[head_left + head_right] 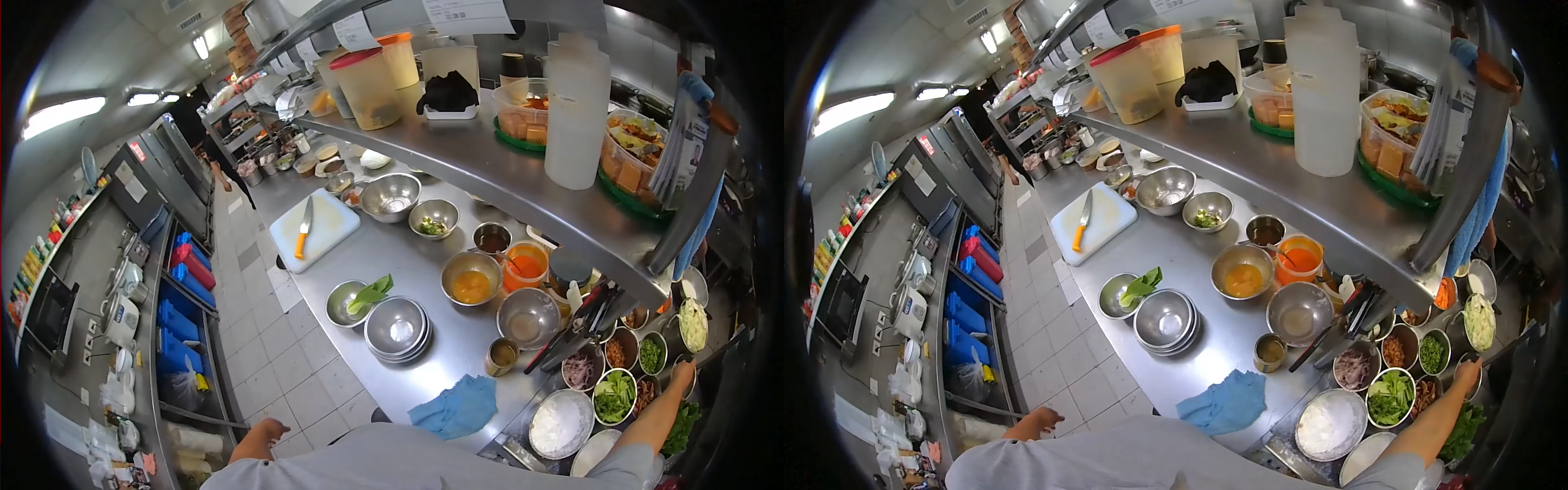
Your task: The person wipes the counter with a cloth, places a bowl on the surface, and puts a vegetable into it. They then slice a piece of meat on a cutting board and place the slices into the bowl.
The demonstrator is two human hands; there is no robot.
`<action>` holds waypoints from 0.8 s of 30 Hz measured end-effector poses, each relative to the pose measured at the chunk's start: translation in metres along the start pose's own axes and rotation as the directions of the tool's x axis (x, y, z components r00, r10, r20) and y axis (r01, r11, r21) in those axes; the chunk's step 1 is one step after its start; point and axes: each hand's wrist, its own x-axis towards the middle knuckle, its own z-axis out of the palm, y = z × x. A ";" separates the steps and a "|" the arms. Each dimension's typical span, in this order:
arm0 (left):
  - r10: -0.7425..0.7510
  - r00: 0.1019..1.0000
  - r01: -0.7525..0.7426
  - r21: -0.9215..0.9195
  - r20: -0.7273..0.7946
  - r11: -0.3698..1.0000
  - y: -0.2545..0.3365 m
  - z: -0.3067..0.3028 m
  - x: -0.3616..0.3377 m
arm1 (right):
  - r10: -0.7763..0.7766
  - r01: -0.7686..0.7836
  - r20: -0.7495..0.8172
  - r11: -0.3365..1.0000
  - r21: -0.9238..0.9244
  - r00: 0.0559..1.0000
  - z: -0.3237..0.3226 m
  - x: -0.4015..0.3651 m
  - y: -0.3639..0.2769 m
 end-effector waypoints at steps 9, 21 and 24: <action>0.413 0.911 -0.413 0.006 -0.022 0.911 -0.017 0.019 0.030 | 0.024 -0.046 0.278 0.996 0.072 0.960 0.006 0.013 0.010; 0.242 0.889 -0.379 -0.326 -0.389 0.866 0.058 -0.029 0.029 | 0.020 -0.020 0.244 1.000 -0.003 0.970 -0.087 -0.117 -0.079; 0.199 0.938 -0.295 -0.355 -0.282 0.887 0.054 -0.020 0.006 | -0.256 0.266 -0.110 0.960 0.090 0.960 -0.034 -0.083 -0.038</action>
